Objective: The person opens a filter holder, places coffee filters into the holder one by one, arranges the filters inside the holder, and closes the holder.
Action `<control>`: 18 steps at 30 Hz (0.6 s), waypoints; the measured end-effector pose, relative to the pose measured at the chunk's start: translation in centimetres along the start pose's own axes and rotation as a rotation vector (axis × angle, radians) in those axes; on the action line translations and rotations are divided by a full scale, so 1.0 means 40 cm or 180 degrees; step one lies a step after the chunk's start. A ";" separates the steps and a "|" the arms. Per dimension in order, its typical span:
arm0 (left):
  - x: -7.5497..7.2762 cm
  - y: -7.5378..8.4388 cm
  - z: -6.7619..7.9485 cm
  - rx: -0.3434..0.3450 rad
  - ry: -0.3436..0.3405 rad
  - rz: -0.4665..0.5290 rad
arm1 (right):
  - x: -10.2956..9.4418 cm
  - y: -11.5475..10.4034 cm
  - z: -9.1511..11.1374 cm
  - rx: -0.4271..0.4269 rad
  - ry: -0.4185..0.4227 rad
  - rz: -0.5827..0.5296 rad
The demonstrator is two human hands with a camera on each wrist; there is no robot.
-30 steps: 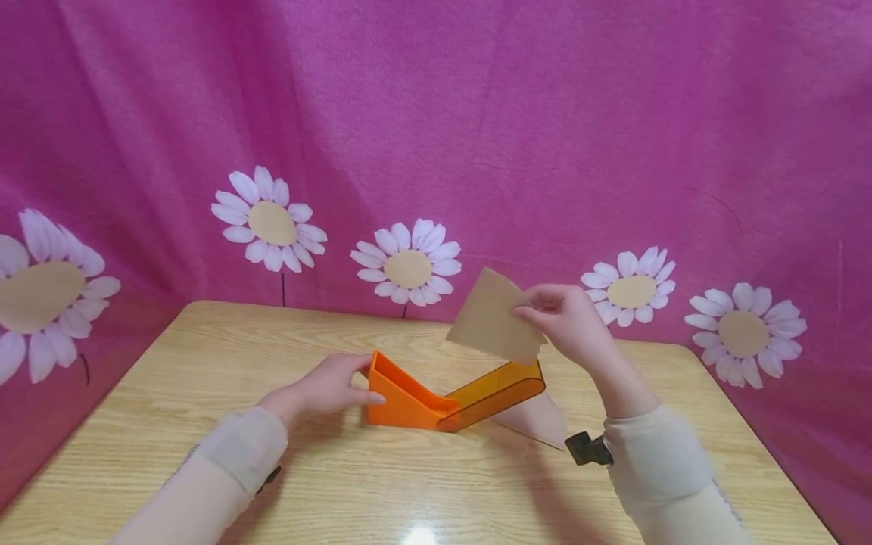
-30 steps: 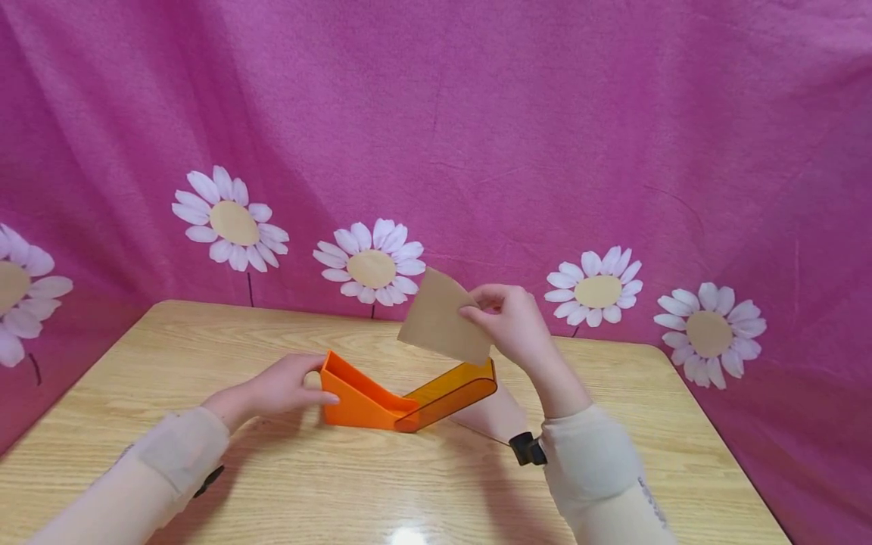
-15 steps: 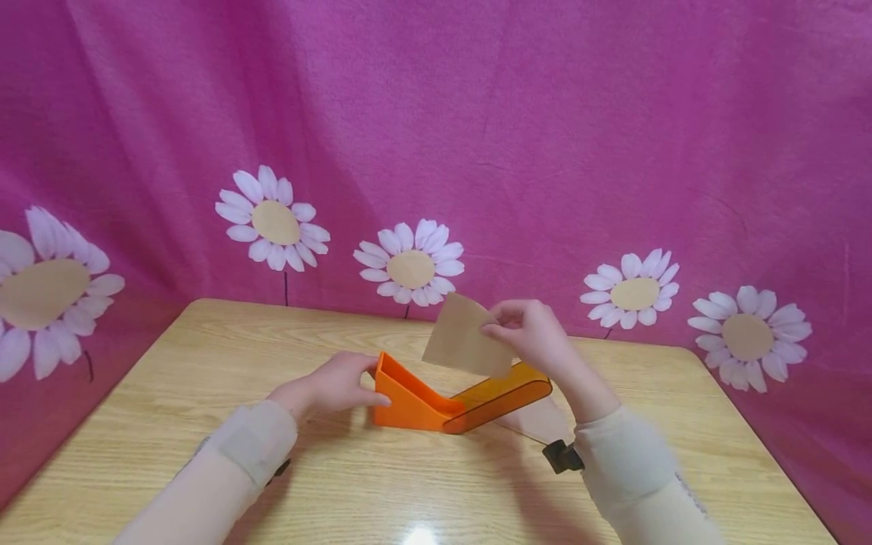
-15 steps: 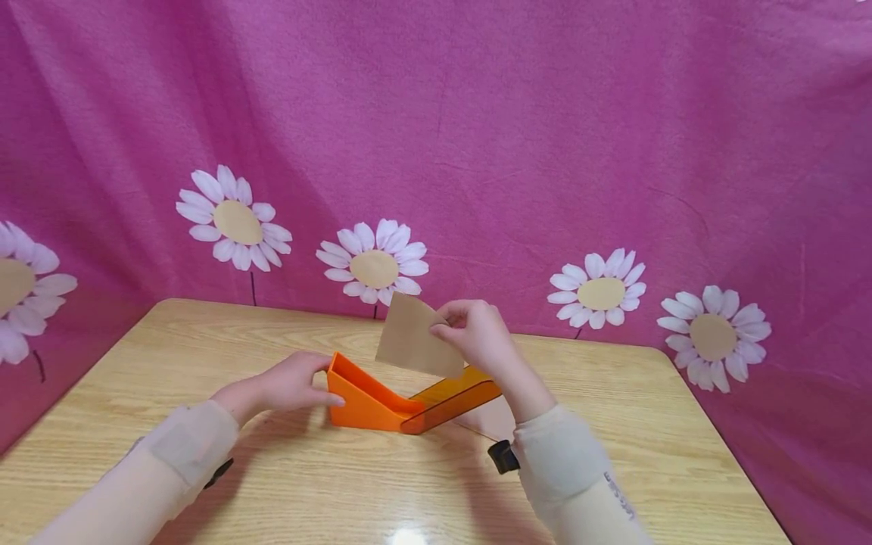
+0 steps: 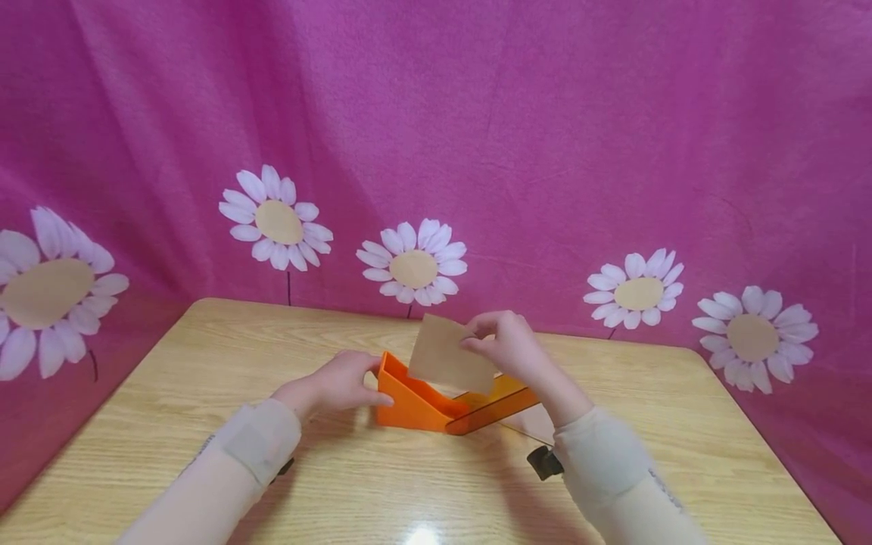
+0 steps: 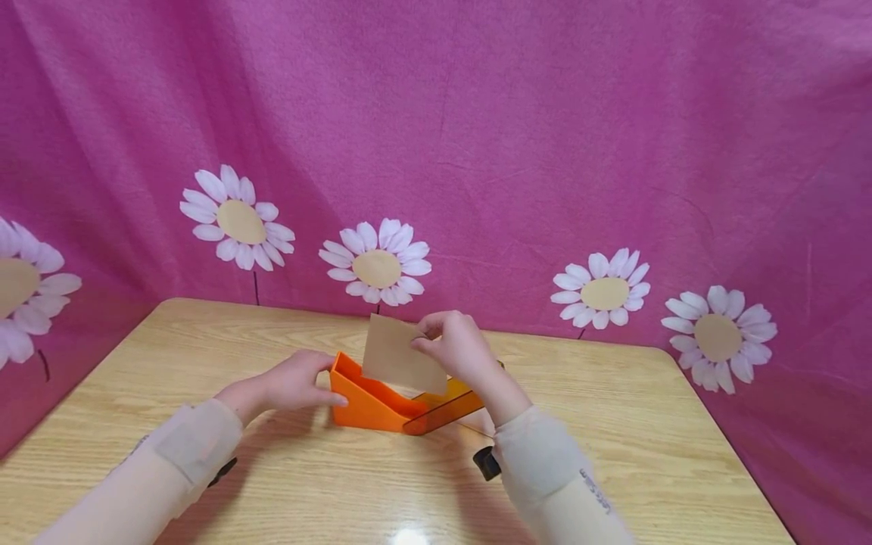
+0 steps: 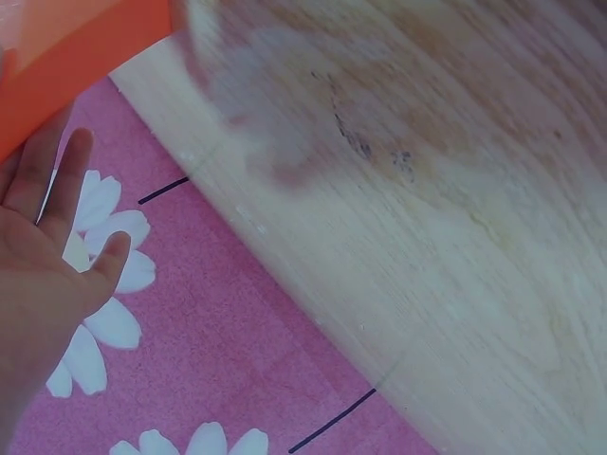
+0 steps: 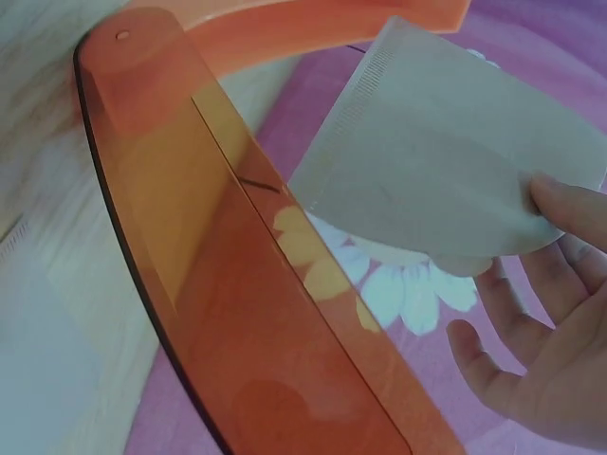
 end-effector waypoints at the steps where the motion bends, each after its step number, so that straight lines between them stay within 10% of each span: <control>1: -0.001 0.000 0.000 -0.0022 -0.0006 0.0007 | 0.004 -0.002 0.000 0.0000 -0.0016 -0.0009; 18: -0.002 -0.001 -0.004 0.0009 -0.0059 -0.0106 | 0.077 -0.001 -0.023 0.0031 -0.0096 0.0060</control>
Point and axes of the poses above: each hand's wrist, its own z-axis away from the middle knuckle, its own x-axis out of the palm, y = z × x, the point moved 4 cm from there along -z, towards the middle knuckle, and after that the axes turned 15 degrees about x, right-handed, at the moved point
